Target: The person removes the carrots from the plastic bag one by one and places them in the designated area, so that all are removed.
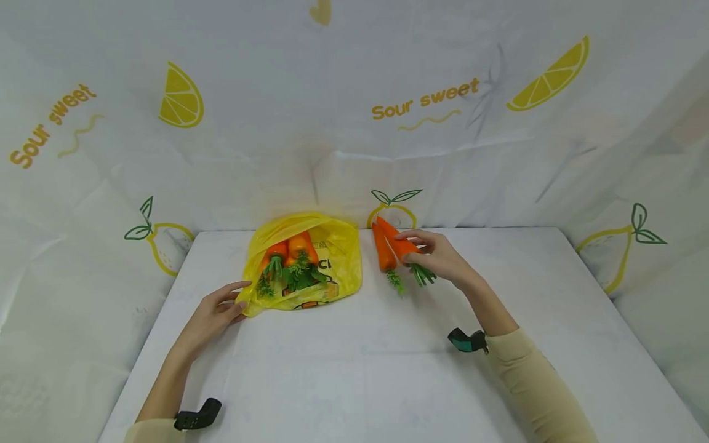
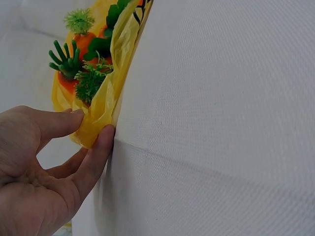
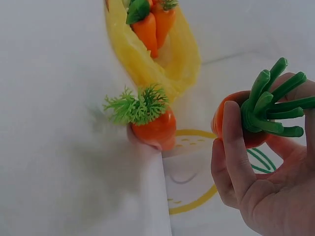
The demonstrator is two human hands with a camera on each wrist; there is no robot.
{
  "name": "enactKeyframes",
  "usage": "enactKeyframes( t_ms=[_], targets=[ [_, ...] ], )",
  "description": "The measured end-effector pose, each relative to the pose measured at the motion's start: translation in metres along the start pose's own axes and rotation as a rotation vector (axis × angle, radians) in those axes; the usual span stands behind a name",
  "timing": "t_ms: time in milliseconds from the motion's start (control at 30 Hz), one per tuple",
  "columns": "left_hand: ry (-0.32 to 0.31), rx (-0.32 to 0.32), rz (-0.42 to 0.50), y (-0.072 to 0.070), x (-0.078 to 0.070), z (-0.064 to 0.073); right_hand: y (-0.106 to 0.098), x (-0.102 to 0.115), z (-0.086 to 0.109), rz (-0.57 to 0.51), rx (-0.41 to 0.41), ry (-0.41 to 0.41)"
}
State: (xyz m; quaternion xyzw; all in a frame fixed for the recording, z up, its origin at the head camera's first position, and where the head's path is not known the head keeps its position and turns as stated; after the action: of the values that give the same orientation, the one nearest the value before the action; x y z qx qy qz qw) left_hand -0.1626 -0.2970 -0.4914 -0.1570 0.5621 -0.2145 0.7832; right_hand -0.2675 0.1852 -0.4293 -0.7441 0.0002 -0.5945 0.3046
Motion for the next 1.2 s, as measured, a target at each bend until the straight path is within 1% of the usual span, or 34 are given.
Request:
enactKeyframes(
  t_ms=[267, 567, 700, 1100, 1200],
  targets=[
    [0.003, 0.003, 0.006, 0.000, 0.001, -0.002, -0.007, -0.014, 0.002, -0.007, -0.008, 0.051],
    [0.015, 0.009, 0.018, 0.000, 0.001, -0.002, -0.009, -0.028, 0.003, 0.050, -0.002, 0.111],
    [0.013, 0.012, 0.024, -0.001, 0.001, -0.002, -0.008, -0.036, 0.001, 0.058, 0.001, 0.145],
    [0.009, 0.017, 0.016, 0.000, 0.001, -0.001, -0.005, -0.055, -0.007, 0.087, 0.028, 0.164],
    [0.002, 0.016, 0.016, 0.001, 0.002, -0.001, -0.003, -0.058, -0.009, 0.098, 0.034, 0.181]
  ],
)
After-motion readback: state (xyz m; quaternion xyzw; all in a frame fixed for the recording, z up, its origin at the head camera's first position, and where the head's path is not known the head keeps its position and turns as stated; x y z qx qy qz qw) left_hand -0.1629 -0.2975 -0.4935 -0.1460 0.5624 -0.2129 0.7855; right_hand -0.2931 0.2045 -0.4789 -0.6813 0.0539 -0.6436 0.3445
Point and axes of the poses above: each hand's wrist, its own z-axis away from the middle knuckle, its own y-axis out of the palm, x = y × z, the point moved 3 cm from there along -z, towards the middle knuckle, and after that the axes turned 9 degrees about -y, right-handed, at the moved point
